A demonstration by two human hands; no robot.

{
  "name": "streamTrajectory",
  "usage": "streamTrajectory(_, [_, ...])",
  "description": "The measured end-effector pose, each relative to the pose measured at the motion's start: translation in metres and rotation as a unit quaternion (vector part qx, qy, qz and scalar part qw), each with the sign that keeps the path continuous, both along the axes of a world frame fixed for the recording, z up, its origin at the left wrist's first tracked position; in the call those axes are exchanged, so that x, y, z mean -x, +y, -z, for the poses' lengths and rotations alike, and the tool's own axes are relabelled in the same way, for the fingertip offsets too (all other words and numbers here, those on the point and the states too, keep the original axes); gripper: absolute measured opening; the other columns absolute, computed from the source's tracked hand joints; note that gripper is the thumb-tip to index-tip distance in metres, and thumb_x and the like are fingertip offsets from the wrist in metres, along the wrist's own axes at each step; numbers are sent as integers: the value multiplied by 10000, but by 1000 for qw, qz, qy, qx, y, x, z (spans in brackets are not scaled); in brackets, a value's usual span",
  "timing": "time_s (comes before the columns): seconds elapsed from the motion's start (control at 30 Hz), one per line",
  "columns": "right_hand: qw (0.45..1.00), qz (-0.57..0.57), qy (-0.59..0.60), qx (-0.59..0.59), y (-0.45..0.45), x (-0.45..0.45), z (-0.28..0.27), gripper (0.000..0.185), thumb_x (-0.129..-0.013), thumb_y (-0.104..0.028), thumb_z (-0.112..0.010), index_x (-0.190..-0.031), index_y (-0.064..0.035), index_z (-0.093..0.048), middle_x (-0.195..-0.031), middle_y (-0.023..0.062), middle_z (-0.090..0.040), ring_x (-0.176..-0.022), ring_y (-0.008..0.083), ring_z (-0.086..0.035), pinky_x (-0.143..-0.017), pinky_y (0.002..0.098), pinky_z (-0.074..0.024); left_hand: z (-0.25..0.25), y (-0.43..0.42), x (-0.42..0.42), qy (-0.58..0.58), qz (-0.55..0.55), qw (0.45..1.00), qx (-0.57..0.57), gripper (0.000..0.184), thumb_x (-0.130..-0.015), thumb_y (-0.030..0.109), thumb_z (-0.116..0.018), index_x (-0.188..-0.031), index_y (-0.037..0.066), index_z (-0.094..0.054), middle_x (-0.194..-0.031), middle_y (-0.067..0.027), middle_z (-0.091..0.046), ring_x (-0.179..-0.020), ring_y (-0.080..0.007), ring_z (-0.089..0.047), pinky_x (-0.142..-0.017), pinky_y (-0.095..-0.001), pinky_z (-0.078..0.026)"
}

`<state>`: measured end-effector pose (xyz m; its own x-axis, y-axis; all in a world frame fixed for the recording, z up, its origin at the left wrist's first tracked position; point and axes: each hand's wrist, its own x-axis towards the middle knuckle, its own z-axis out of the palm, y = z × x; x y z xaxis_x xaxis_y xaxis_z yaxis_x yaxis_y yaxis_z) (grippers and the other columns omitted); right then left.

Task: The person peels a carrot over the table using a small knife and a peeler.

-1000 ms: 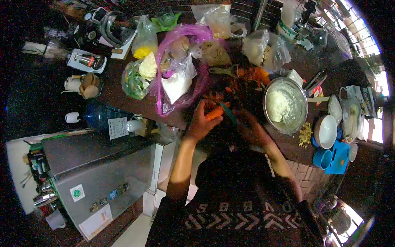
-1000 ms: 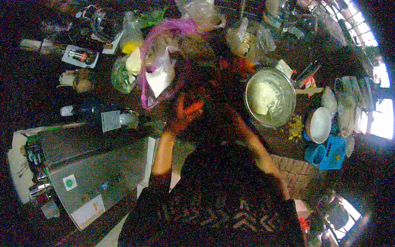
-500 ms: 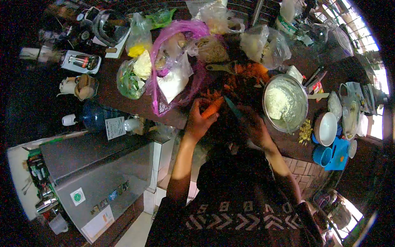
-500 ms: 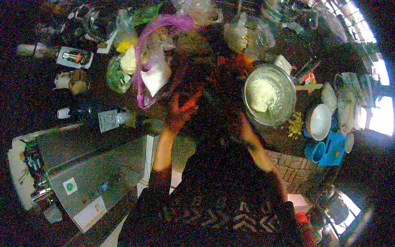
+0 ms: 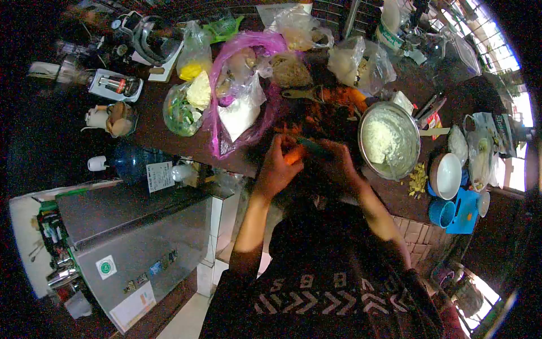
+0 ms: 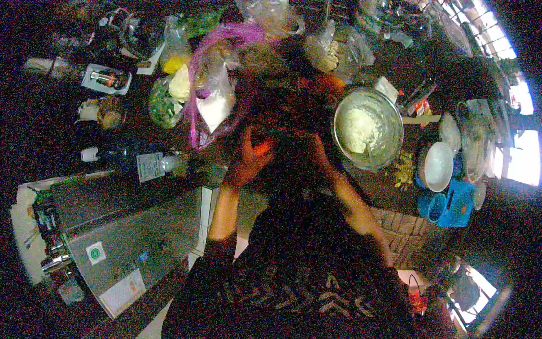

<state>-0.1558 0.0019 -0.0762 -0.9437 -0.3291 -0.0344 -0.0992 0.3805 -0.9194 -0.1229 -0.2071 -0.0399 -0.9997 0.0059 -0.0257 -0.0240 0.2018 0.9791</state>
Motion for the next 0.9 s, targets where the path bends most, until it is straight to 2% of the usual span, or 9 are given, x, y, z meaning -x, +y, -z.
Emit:
streamTrajectory(0.13, [997,-18,-64,35,-8,14,-18,253,-835,-76,-753,-1077,-24,-704,-956,81,-740,-845,114,-635,-757,328,-528,4,-3,1,-28,-20,999,-22,539,-737,84,-786,-1184,25,-492,-1128,-144,-584,-1093,-290,-574,-976,-398,-450])
streamTrajectory(0.2, [999,-23,-30,-23,-13,15,-35,202,-852,-70,-732,-1047,-23,-707,-905,57,-736,-820,96,-618,-740,320,-521,-2,-4,1,-25,-22,998,-45,500,-766,86,-783,-1171,24,-496,-1113,-121,-576,-1042,-238,-573,-932,-372,-473])
streamTrajectory(0.33, [999,-15,29,-9,-10,12,-22,154,-882,-66,-704,-1028,-17,-700,-875,26,-712,-819,89,-601,-737,306,-514,-28,1,-1,-93,-37,991,-90,481,-788,92,-786,-1167,24,-497,-1117,-117,-577,-1001,-218,-584,-882,-355,-502])
streamTrajectory(0.4, [984,-5,-39,173,-9,6,-21,129,-920,-89,-673,-1015,-5,-693,-856,21,-688,-813,108,-604,-741,299,-510,-39,2,-1,-110,-63,983,-133,481,-794,96,-790,-1169,24,-498,-1121,-114,-578,-992,-205,-589,-846,-342,-516])
streamTrajectory(0.53, [986,-12,-99,131,-4,5,-13,151,-939,-112,-665,-1041,-2,-680,-874,28,-687,-822,121,-612,-756,300,-515,-28,-6,-4,-83,-77,988,-109,501,-796,141,-804,-1189,29,-514,-1134,-113,-590,-1011,-225,-599,-889,-352,-505])
streamTrajectory(0.63, [991,47,-95,81,-6,5,3,189,-941,-127,-674,-1088,-8,-668,-900,33,-696,-840,134,-621,-780,310,-517,-26,-12,-3,91,-65,992,63,500,-803,186,-804,-1205,32,-550,-1160,-110,-608,-1027,-249,-610,-950,-364,-480])
streamTrajectory(0.73, [999,37,-27,27,-4,2,2,218,-942,-146,-685,-1113,-13,-661,-919,58,-709,-869,145,-627,-807,334,-519,-33,-12,-8,48,-74,994,61,496,-807,231,-805,-1206,23,-597,-1172,-115,-638,-1057,-268,-615,-1006,-372,-445])
streamTrajectory(0.83, [999,29,23,37,-7,-11,11,231,-970,-160,-646,-1144,-7,-647,-1082,135,-688,-971,181,-643,-884,362,-511,-17,-22,-13,85,-76,992,46,465,-821,197,-796,-1209,11,-621,-1158,-117,-661,-1064,-237,-620,-977,-360,-467])
streamTrajectory(0.9, [967,168,-16,190,-16,-35,0,257,-986,-125,-594,-1206,7,-617,-1220,180,-620,-1121,249,-602,-973,396,-487,1,-37,-24,-8,-148,985,-88,413,-858,148,-762,-1226,20,-625,-1147,-98,-668,-1032,-205,-627,-926,-331,-490])
